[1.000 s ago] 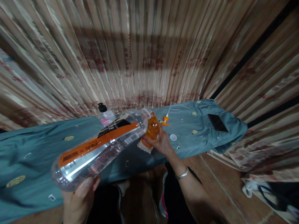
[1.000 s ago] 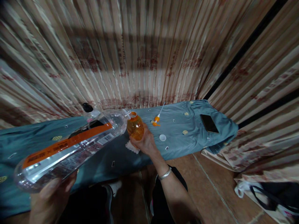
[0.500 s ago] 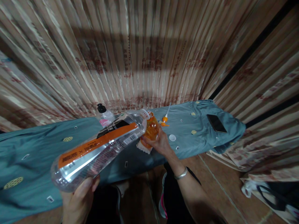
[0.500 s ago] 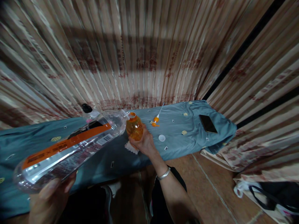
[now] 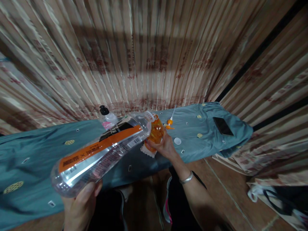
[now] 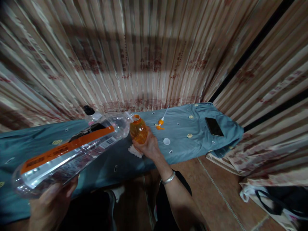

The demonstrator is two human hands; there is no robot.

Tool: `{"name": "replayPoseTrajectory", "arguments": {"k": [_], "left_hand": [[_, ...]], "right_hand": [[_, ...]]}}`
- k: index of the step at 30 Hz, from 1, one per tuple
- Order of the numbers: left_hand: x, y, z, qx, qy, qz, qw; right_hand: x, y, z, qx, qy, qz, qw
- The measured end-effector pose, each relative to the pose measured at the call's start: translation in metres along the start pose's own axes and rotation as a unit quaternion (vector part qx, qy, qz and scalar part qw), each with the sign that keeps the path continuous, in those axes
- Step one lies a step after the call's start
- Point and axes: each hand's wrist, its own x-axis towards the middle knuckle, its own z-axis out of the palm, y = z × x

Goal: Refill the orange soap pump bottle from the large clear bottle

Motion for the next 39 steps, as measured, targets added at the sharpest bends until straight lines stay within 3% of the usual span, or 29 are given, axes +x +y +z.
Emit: {"name": "replayPoseTrajectory", "arguments": {"k": [4,11,16,22,28,35,39], "left_hand": [[0.001,-0.003,-0.003,-0.002,-0.013,-0.007,1.000],[-0.007,0.009,0.014,-0.022,0.042,0.004,0.999],[0.000,-0.009,-0.008,-0.018,-0.022,0.009,1.000],[0.002,-0.020,-0.021,-0.010,-0.025,-0.016,1.000],[-0.001,-0.012,-0.015,-0.008,-0.025,0.001,1.000],[-0.004,-0.006,-0.001,-0.011,0.031,-0.011,0.999],[-0.003,-0.007,-0.007,-0.011,0.004,-0.019,1.000]], "right_hand": [[0.000,0.001,0.000,0.000,0.004,-0.001,1.000],[0.000,0.002,0.000,-0.004,0.002,-0.006,1.000],[0.000,0.001,0.000,-0.009,0.007,0.003,1.000],[0.000,0.000,-0.001,-0.006,-0.003,0.002,1.000],[0.001,-0.001,0.000,-0.002,-0.001,0.015,1.000],[0.000,-0.004,-0.002,-0.011,-0.006,0.019,1.000],[0.001,-0.003,-0.002,-0.008,-0.011,0.017,1.000]]}}
